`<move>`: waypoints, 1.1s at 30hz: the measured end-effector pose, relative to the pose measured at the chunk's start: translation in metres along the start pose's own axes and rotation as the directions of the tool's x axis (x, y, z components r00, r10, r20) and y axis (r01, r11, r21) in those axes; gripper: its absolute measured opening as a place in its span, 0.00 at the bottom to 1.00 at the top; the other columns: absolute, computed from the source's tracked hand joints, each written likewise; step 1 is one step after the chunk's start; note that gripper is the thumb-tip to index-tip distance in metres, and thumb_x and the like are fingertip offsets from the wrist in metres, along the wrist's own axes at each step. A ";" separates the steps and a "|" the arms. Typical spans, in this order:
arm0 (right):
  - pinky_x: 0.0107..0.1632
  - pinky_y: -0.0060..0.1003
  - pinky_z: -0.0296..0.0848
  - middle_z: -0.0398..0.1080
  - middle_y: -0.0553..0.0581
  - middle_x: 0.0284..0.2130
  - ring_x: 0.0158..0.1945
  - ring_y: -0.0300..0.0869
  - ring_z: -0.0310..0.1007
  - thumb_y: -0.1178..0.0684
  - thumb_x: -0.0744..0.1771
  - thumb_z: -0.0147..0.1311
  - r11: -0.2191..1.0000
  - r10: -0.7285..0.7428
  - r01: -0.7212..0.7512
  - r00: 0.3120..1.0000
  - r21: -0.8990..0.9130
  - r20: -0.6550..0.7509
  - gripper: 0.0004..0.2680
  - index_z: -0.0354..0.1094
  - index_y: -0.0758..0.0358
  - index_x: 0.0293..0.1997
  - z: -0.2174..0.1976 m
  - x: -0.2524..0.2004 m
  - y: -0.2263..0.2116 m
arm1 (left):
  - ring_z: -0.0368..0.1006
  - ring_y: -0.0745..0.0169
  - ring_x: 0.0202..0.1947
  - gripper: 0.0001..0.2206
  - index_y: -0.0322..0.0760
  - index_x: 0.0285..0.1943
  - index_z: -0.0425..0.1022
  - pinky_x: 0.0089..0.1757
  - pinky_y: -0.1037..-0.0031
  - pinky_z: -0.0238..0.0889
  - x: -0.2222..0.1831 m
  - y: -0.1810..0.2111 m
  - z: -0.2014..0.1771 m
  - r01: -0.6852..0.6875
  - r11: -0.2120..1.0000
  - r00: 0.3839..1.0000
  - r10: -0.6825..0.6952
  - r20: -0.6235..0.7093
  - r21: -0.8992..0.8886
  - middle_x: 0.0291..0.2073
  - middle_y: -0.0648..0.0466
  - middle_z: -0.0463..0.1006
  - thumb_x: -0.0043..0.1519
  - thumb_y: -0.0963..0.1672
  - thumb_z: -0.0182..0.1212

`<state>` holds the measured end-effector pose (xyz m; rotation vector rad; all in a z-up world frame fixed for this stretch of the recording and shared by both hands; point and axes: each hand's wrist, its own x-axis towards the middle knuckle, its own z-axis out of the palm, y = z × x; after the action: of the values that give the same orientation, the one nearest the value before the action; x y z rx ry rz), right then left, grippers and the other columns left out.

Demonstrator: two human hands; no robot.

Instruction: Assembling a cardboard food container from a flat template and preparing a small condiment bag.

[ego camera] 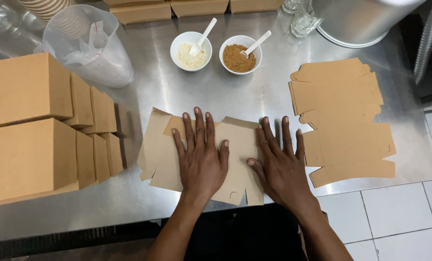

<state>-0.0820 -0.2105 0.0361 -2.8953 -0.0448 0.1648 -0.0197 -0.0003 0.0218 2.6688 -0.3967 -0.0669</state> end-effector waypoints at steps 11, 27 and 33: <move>0.85 0.72 0.22 0.34 0.59 0.93 0.93 0.65 0.17 0.24 0.77 0.35 1.000 0.007 -0.005 0.998 -0.026 0.064 0.35 0.35 0.55 0.95 0.012 -0.010 -0.001 | 0.25 0.15 0.91 0.37 0.23 0.93 0.52 0.74 0.20 0.09 0.000 0.002 0.001 0.000 1.000 1.000 0.000 -0.003 0.010 0.93 0.25 0.40 0.80 0.53 0.49; 0.85 0.71 0.23 0.37 0.57 0.93 0.94 0.65 0.19 0.26 0.77 0.36 1.000 0.026 -0.026 0.999 0.011 0.028 0.34 0.40 0.52 0.95 0.009 -0.004 0.004 | 0.29 0.12 0.90 0.27 0.41 0.87 0.68 0.74 0.18 0.13 -0.003 -0.003 -0.008 -0.023 0.991 1.000 0.024 0.005 -0.130 0.92 0.29 0.48 0.80 0.52 0.53; 0.85 0.72 0.23 0.35 0.53 0.94 0.93 0.64 0.17 0.27 0.76 0.38 0.999 0.029 -0.032 0.996 0.041 0.081 0.34 0.37 0.48 0.96 0.005 -0.025 0.004 | 0.33 0.12 0.90 0.24 0.43 0.82 0.75 0.74 0.17 0.18 -0.003 -0.003 -0.005 -0.039 0.997 0.999 0.037 -0.032 -0.066 0.91 0.29 0.53 0.80 0.53 0.54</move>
<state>-0.1071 -0.2144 0.0326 -2.8467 -0.0111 0.2846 -0.0209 0.0048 0.0251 2.5921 -0.4274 -0.0275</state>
